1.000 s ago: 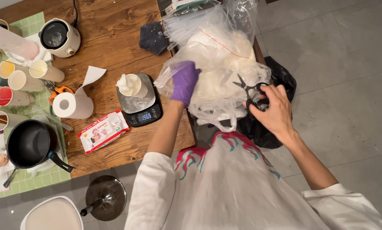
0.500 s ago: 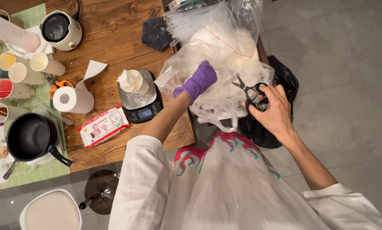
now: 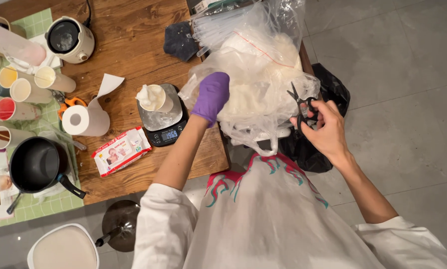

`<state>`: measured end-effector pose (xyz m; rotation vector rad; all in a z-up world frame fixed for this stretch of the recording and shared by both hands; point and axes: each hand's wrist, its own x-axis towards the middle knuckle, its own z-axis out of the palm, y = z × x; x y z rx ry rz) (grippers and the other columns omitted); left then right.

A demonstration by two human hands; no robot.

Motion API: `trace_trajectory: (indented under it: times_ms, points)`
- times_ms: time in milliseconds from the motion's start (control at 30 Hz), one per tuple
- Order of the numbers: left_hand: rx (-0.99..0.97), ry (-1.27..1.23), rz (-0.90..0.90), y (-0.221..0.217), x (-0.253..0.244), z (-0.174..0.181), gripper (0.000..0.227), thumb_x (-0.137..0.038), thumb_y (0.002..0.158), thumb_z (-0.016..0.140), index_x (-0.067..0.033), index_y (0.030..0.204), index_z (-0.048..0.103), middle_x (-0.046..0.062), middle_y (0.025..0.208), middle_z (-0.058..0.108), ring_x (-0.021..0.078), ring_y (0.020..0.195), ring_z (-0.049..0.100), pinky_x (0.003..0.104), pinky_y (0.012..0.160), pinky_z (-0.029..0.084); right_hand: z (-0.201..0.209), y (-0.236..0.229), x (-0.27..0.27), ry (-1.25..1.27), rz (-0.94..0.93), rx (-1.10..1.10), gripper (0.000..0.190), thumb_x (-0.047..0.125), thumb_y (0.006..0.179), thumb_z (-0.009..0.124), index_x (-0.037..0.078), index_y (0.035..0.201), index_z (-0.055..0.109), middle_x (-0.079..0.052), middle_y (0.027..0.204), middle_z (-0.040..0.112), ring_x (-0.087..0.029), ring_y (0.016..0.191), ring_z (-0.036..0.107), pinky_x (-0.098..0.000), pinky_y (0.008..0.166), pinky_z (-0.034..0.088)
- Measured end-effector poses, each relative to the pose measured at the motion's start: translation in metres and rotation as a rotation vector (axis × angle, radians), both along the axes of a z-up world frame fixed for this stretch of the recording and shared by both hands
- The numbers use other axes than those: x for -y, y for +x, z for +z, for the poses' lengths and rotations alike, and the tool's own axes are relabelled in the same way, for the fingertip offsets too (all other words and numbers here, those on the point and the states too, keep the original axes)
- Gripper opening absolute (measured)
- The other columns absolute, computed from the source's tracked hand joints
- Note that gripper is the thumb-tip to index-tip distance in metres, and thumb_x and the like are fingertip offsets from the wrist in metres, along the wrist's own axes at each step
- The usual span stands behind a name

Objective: Measure candle wax flakes using a digital scale and transfer them into a saucepan.

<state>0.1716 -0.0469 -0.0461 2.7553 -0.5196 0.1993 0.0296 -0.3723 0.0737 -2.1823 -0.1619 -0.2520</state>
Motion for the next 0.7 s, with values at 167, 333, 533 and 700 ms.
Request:
trace_trajectory:
  times_ms: [167, 333, 533, 700]
  points:
    - [-0.044, -0.011, 0.117, -0.005, 0.002, -0.018, 0.007, -0.004, 0.081, 0.064, -0.0049, 0.086, 0.069, 0.019, 0.087, 0.070, 0.0382, 0.085, 0.068, 0.047, 0.076, 0.055, -0.016, -0.012, -0.016, 0.153, 0.174, -0.129, 0.035, 0.018, 0.080, 0.088, 0.002, 0.107, 0.072, 0.002, 0.080, 0.058, -0.003, 0.058, 0.040, -0.0226, 0.051, 0.034]
    - [-0.004, -0.158, 0.226, -0.007, 0.007, -0.029, 0.019, -0.004, 0.081, 0.063, -0.0053, 0.098, 0.072, 0.018, 0.096, 0.072, 0.0372, 0.091, 0.069, 0.047, 0.081, 0.055, -0.035, -0.029, -0.036, 0.287, 0.341, -0.368, 0.024, 0.016, 0.084, 0.084, 0.002, 0.102, 0.075, 0.004, 0.070, 0.058, -0.001, 0.056, 0.039, -0.0216, 0.049, 0.031]
    - [-0.100, -0.209, 0.195, -0.032, 0.023, 0.017, 0.025, -0.008, 0.083, 0.066, -0.0083, 0.106, 0.075, 0.017, 0.101, 0.074, 0.0353, 0.097, 0.070, 0.045, 0.087, 0.054, -0.057, -0.031, -0.037, 0.561, 0.472, -0.533, 0.016, 0.014, 0.095, 0.074, 0.000, 0.101, 0.073, 0.006, 0.077, 0.065, 0.001, 0.067, 0.055, -0.0183, 0.057, 0.043]
    - [-0.414, -0.876, 0.127, -0.080, 0.012, 0.104, 0.025, -0.011, 0.093, 0.067, -0.0033, 0.116, 0.075, 0.014, 0.105, 0.078, 0.0244, 0.094, 0.074, 0.035, 0.084, 0.058, -0.040, -0.032, -0.055, 0.364, 0.414, -0.663, 0.018, 0.019, 0.090, 0.076, 0.001, 0.090, 0.079, 0.004, 0.060, 0.061, -0.001, 0.053, 0.047, -0.0211, 0.047, 0.033]
